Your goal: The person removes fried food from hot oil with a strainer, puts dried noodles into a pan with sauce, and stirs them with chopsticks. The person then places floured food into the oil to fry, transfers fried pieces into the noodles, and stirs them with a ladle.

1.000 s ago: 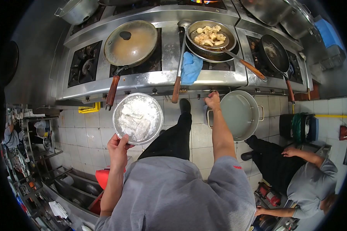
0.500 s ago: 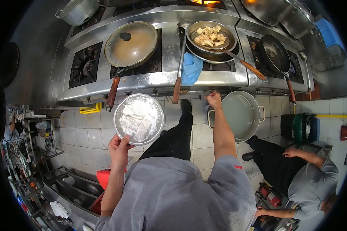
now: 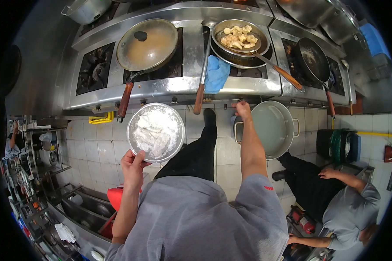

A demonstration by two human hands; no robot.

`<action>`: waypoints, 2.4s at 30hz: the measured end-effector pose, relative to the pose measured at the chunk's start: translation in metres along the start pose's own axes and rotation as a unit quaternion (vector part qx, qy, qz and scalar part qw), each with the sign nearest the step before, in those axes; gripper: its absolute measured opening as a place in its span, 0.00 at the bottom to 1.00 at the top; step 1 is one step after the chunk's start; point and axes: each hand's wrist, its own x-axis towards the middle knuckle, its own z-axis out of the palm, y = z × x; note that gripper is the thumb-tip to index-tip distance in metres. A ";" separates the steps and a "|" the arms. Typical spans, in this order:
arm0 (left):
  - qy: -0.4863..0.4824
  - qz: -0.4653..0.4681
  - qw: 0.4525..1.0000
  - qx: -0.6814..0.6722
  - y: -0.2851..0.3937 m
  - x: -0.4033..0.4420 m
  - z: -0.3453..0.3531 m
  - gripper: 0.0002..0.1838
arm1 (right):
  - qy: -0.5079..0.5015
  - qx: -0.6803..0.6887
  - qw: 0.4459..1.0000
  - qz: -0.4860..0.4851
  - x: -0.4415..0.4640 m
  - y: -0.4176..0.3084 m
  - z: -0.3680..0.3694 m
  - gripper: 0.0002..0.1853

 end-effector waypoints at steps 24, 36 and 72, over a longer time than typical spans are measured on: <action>0.011 -0.009 0.999 0.033 0.013 -0.003 0.009 0.05 | 0.189 0.222 0.957 -0.001 0.003 0.015 0.015 0.20; -0.009 0.001 1.000 0.023 0.017 -0.004 0.016 0.05 | 0.193 0.193 0.962 0.003 -0.001 0.011 0.015 0.18; -0.004 -0.004 1.000 0.013 0.017 -0.003 0.020 0.05 | 0.193 0.186 0.963 -0.008 -0.003 0.009 0.015 0.20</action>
